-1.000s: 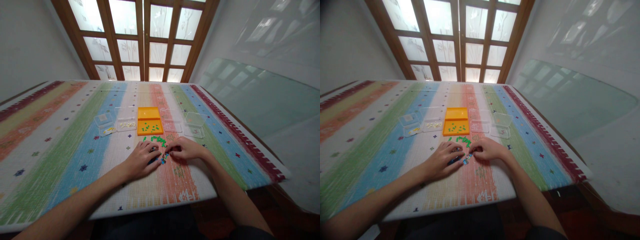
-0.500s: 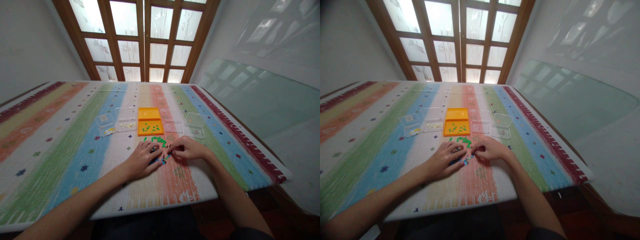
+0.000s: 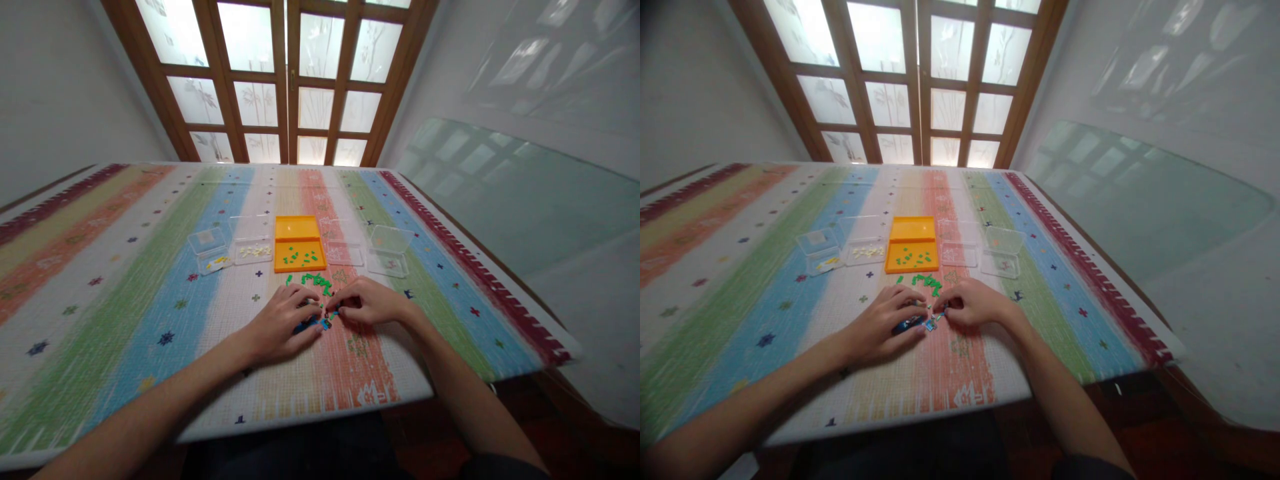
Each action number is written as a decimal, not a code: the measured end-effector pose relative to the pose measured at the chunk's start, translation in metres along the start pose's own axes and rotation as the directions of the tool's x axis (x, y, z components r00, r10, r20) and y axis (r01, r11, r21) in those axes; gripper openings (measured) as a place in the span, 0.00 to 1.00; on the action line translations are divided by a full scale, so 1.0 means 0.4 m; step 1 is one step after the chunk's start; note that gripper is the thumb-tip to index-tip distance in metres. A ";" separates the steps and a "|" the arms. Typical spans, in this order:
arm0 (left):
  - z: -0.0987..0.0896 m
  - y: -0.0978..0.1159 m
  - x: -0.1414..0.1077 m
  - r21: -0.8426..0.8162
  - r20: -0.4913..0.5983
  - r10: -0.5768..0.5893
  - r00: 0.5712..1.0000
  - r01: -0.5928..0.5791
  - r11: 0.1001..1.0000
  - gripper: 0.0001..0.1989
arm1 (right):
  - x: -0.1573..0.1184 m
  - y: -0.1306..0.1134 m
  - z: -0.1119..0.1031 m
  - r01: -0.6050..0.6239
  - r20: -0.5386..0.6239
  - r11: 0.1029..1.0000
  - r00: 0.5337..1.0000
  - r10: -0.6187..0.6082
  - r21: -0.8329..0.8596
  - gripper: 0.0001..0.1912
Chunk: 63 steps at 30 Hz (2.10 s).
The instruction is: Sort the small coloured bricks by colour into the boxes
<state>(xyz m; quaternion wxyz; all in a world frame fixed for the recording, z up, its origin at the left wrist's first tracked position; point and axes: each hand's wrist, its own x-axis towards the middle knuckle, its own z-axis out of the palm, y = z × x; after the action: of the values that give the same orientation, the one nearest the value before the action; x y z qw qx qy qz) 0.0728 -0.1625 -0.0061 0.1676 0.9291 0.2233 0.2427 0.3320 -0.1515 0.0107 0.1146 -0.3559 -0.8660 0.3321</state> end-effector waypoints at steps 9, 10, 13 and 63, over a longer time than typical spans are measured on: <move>0.005 0.006 0.004 -0.016 0.006 0.038 0.999 -0.038 0.999 0.14 | -0.007 0.000 -0.007 0.071 0.017 0.994 0.997 -0.073 0.081 0.20; 0.006 0.007 0.006 -0.013 0.012 0.041 0.999 -0.041 0.999 0.14 | -0.009 0.001 -0.009 0.084 0.011 0.992 0.996 -0.086 0.094 0.19; 0.010 0.009 0.008 0.014 0.056 0.054 0.997 -0.055 0.998 0.14 | -0.011 0.002 -0.012 0.063 0.043 0.993 0.997 -0.068 0.105 0.19; 0.006 0.004 -0.003 0.020 0.041 0.105 0.994 -0.106 0.994 0.10 | -0.005 -0.002 0.009 0.051 0.130 0.993 0.989 -0.065 0.103 0.17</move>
<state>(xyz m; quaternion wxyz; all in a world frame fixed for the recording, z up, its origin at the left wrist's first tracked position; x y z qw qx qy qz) 0.0737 -0.1650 -0.0081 0.1484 0.9460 0.1732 0.2303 0.3315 -0.1552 0.0087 0.0837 -0.3014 -0.8640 0.3944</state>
